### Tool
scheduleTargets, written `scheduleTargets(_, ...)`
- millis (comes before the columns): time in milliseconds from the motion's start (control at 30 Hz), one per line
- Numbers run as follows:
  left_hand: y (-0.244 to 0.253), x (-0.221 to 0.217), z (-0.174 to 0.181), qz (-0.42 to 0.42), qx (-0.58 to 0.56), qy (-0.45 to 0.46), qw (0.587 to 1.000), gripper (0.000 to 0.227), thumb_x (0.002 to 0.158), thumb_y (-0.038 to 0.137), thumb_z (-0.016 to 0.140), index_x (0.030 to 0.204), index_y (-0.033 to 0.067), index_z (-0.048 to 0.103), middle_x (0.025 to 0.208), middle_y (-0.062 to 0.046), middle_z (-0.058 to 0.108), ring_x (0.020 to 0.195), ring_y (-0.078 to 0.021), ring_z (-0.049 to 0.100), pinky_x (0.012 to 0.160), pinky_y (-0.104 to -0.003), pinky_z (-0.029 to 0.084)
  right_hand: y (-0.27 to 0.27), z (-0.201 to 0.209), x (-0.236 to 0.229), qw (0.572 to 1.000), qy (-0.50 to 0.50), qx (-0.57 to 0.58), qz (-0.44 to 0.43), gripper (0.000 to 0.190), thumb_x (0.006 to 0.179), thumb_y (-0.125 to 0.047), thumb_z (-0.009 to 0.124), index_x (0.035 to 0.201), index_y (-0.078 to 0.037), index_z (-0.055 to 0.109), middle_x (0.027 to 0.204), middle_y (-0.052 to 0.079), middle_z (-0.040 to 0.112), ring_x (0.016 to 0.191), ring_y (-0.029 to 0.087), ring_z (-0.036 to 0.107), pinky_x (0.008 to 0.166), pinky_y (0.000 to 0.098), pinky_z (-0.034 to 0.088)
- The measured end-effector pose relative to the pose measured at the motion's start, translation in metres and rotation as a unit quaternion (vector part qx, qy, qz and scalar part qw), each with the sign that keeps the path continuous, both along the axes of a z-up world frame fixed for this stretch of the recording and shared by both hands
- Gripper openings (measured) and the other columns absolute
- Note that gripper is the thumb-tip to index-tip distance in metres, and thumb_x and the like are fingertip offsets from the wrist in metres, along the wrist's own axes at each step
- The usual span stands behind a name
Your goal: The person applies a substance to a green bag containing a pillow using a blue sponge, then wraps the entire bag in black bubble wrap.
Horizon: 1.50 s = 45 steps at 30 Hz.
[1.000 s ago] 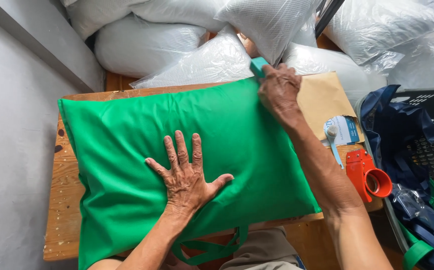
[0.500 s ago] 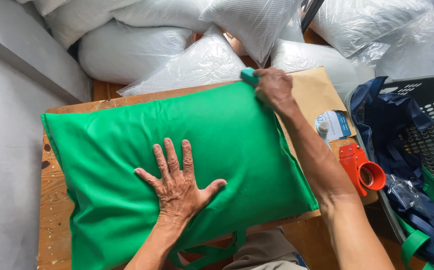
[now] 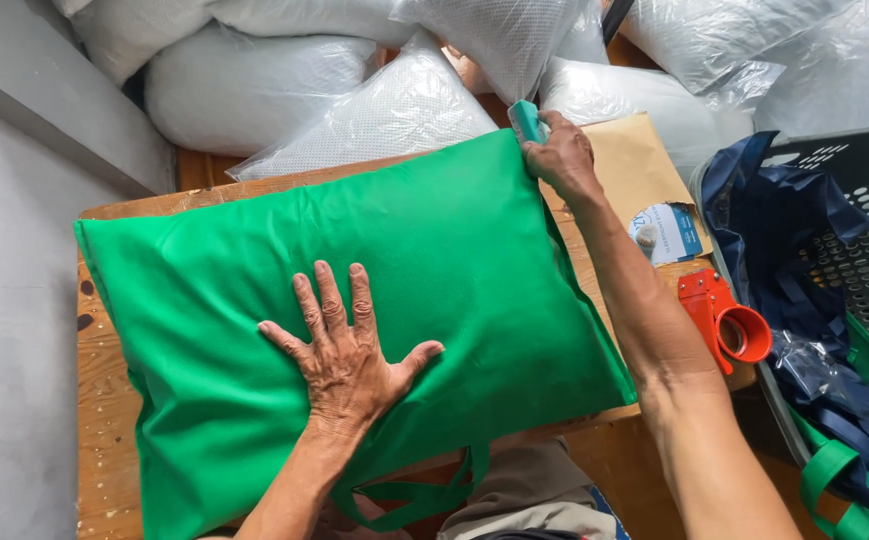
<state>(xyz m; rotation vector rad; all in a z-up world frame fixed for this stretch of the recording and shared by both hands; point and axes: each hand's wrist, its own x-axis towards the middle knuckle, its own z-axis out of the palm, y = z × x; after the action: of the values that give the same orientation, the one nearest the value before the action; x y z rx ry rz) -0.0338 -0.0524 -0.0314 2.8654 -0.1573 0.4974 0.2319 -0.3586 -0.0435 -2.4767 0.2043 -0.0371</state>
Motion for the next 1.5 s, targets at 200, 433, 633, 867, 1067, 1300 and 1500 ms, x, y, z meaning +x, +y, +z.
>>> scheduleTargets(200, 0.009, 0.011, 0.013, 0.007, -0.008, -0.041, 0.999, 0.115, 0.082, 0.093, 0.036, 0.163, 0.0124, 0.032, 0.160, -0.025, 0.033, 0.149, -0.0491, 0.028, 0.108, -0.081, -0.006, -0.011, -0.018, -0.019, 0.998, 0.037, 0.034, 0.025, 0.064, 0.080, -0.023, 0.070, 0.141, -0.005, 0.059, 0.139, 0.013, 0.063, 0.124, 0.033, 0.060, 0.107, 0.0387, 0.045)
scheduleTargets(433, 0.073, 0.055, 0.037, -0.025, 0.017, -0.026, 0.999, 0.101, 0.084, 0.089, 0.040, 0.164, 0.0281, 0.029, 0.168, -0.017, 0.021, 0.151, -0.0478, 0.022, 0.115, -0.078, 0.006, 0.090, 0.053, -0.060, 0.947, -0.272, -0.166, 0.035, 0.052, 0.100, -0.018, 0.069, 0.149, -0.013, 0.053, 0.096, 0.014, 0.053, 0.075, 0.023, 0.056, 0.061, 0.0324, 0.056)
scheduleTargets(633, 0.087, 0.063, 0.034, -0.007, -0.031, 0.107, 0.994, 0.114, 0.072, 0.087, 0.051, 0.163, 0.0227, 0.025, 0.169, -0.015, 0.018, 0.153, -0.0486, 0.005, 0.100, -0.089, -0.008, 0.212, 0.085, -0.159, 0.866, -0.365, -0.188, 0.287, 0.057, 0.080, -0.013, 0.069, 0.135, -0.005, 0.055, 0.095, 0.016, 0.050, 0.076, 0.027, 0.048, 0.061, 0.0404, 0.041)
scheduleTargets(867, 0.086, 0.075, 0.034, 0.025, -0.053, 0.198, 0.978, 0.127, 0.063, 0.096, 0.043, 0.160, 0.0162, 0.027, 0.170, -0.009, 0.016, 0.154, -0.0417, -0.001, 0.099, -0.089, -0.011, 0.096, 0.054, -0.097, 0.900, -0.276, -0.291, 0.171, 0.038, 0.095, -0.016, 0.064, 0.132, -0.010, 0.069, 0.083, 0.010, 0.049, 0.062, 0.019, 0.046, 0.047, 0.0331, 0.041)
scheduleTargets(1067, 0.084, 0.081, 0.026, 0.034, -0.051, 0.210, 0.976, 0.127, 0.063, 0.096, 0.040, 0.161, 0.0161, 0.026, 0.170, -0.009, 0.015, 0.155, -0.0411, -0.003, 0.100, -0.089, -0.010, 0.002, -0.020, -0.043, 0.998, 0.002, -0.013, 0.055, 0.055, 0.089, -0.029, 0.069, 0.141, -0.016, 0.060, 0.106, 0.018, 0.073, 0.095, 0.033, 0.069, 0.088, 0.0436, 0.054)
scheduleTargets(1300, 0.083, 0.075, 0.028, 0.038, -0.042, 0.204, 0.977, 0.126, 0.065, 0.094, 0.042, 0.161, 0.0151, 0.025, 0.170, -0.010, 0.016, 0.155, -0.0421, -0.001, 0.100, -0.089, -0.008, -0.003, -0.011, -0.026, 0.990, -0.118, -0.071, 0.009, 0.045, 0.095, -0.024, 0.057, 0.136, -0.006, 0.058, 0.096, 0.030, 0.063, 0.083, 0.045, 0.063, 0.075, 0.0550, 0.053)
scheduleTargets(1500, 0.083, 0.076, 0.026, 0.034, -0.050, 0.200, 0.978, 0.127, 0.065, 0.094, 0.042, 0.161, 0.0121, 0.025, 0.170, -0.011, 0.017, 0.154, -0.0438, 0.000, 0.099, -0.089, -0.007, 0.031, 0.003, -0.023, 0.997, -0.023, 0.039, 0.057, 0.052, 0.093, -0.027, 0.061, 0.142, -0.011, 0.059, 0.132, 0.024, 0.060, 0.113, 0.039, 0.064, 0.101, 0.0456, 0.051)
